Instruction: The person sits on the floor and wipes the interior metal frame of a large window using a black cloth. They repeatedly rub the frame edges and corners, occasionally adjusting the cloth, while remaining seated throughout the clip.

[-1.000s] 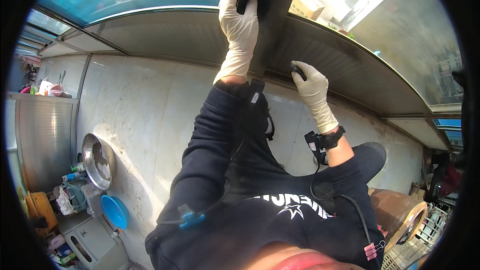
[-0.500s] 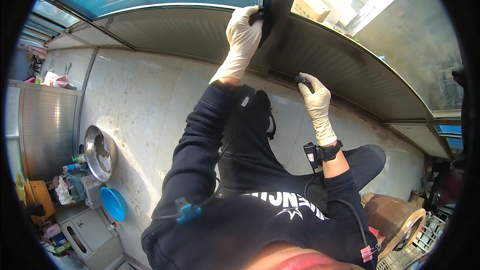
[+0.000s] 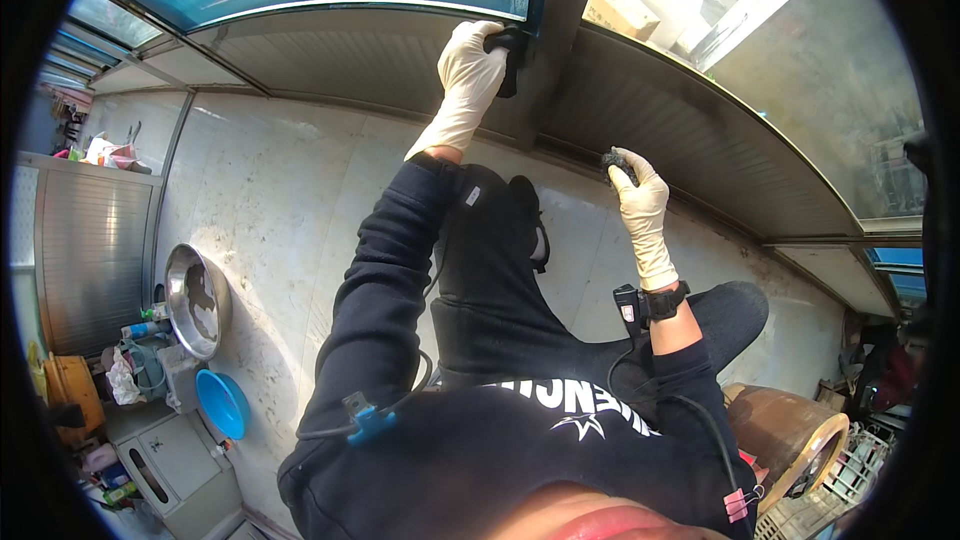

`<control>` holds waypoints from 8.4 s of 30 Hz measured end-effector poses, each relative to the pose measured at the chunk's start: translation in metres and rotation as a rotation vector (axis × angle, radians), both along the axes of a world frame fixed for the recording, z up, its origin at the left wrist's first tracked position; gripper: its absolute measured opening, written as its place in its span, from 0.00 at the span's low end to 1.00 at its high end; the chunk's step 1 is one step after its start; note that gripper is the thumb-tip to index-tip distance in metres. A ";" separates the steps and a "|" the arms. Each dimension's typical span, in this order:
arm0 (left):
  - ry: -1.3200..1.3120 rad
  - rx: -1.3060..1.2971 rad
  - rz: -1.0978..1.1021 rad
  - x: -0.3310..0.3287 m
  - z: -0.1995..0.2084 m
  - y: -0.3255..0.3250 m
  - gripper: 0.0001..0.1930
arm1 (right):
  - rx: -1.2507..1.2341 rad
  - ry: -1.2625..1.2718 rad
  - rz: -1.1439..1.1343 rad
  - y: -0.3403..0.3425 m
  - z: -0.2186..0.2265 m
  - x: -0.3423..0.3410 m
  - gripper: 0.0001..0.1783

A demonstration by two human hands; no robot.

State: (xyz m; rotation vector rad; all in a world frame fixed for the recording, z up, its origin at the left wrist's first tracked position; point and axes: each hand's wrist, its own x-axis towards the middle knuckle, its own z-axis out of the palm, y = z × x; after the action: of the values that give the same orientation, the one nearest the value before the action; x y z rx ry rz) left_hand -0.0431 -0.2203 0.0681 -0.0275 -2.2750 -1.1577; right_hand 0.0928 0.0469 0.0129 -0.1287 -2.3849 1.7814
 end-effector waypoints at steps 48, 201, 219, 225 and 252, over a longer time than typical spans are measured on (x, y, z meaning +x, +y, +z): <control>0.534 0.247 -0.052 -0.025 0.093 0.041 0.15 | -0.343 -0.138 -0.081 0.027 -0.028 0.024 0.16; -0.166 1.444 0.055 0.037 -0.076 0.031 0.24 | 1.660 1.292 0.286 -0.179 0.104 -0.181 0.03; -0.118 1.530 0.083 0.040 -0.064 0.035 0.20 | 1.670 1.243 0.308 -0.140 0.092 -0.177 0.03; -0.124 1.617 0.039 0.043 -0.065 0.033 0.21 | 1.598 1.415 0.259 -0.239 0.081 -0.206 0.04; 0.048 1.673 0.262 0.047 -0.065 -0.027 0.21 | 1.541 1.175 0.350 -0.181 0.105 -0.176 0.01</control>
State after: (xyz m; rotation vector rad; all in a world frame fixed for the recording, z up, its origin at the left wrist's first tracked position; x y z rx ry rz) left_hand 0.0039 -0.2476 0.0030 0.8024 -0.6442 -2.3862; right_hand -0.0836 -0.1336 0.1178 1.1315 -2.0310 -0.4005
